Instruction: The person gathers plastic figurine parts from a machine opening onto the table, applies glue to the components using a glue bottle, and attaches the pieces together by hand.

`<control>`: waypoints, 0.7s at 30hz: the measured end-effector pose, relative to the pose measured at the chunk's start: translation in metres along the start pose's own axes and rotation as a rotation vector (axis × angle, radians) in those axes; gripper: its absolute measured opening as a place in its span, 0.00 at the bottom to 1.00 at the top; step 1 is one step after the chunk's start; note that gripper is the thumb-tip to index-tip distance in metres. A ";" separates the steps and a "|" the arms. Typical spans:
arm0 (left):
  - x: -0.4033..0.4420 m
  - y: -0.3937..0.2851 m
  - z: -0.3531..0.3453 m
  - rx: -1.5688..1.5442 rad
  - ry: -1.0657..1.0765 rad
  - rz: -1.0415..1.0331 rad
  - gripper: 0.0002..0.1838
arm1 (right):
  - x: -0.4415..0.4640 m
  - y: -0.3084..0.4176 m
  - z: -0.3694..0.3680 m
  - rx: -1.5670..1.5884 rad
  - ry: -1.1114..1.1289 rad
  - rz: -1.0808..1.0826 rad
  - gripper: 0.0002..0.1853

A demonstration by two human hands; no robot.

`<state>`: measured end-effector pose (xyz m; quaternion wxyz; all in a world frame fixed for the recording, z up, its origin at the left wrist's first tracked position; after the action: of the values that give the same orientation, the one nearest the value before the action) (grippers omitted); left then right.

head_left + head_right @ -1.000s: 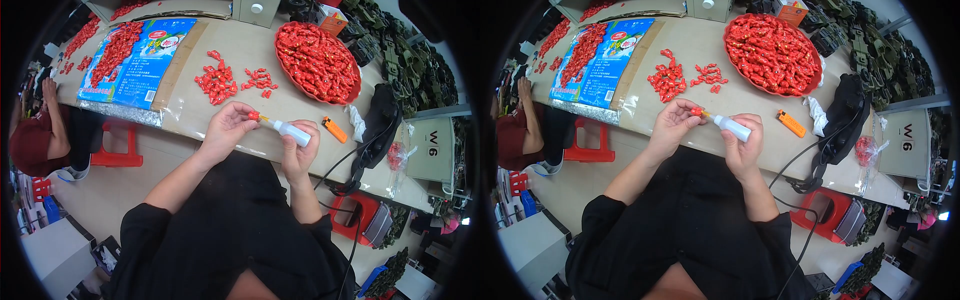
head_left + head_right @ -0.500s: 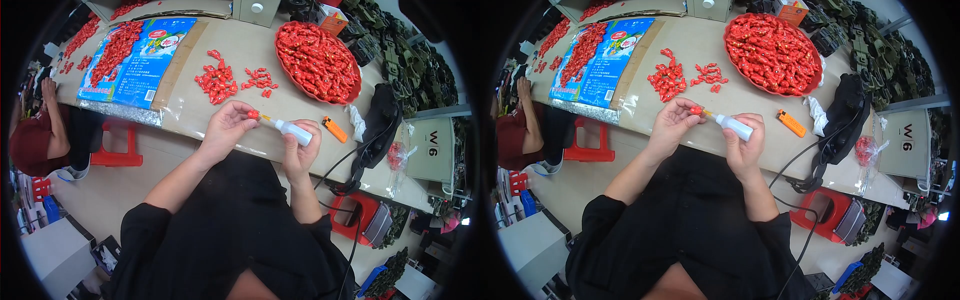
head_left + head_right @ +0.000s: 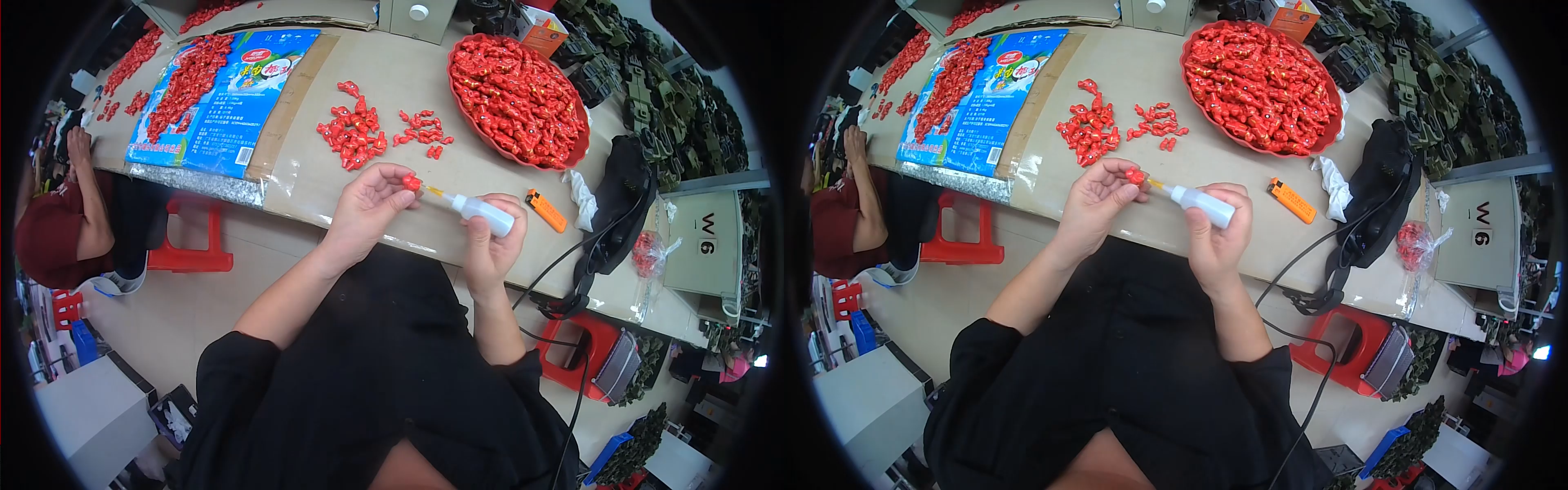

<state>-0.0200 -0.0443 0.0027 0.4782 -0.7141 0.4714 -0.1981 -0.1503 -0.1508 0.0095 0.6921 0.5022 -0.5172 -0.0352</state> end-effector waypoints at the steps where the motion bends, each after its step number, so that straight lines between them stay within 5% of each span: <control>1: -0.001 -0.002 0.000 0.005 -0.005 0.019 0.08 | 0.003 0.001 -0.002 0.081 -0.065 -0.051 0.12; 8: 0.001 -0.001 0.007 -0.169 0.109 0.067 0.08 | 0.013 0.001 0.000 0.459 -0.161 -0.301 0.11; 21: 0.000 -0.005 0.007 -0.163 0.143 0.197 0.13 | 0.017 0.006 -0.008 0.344 -0.044 -0.225 0.11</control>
<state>-0.0126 -0.0405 0.0035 0.4010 -0.6849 0.5866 -0.1614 -0.1393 -0.1519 0.0256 0.5762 0.6667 -0.4714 -0.0345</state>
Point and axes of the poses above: each hand's wrist, its own x-axis towards the middle knuckle, its own z-axis out of the back of the hand, y = z × x, the point moved 2 cm from there along x, towards the middle knuckle, and after that the axes turned 12 degrees about z, right-handed, at the moved point
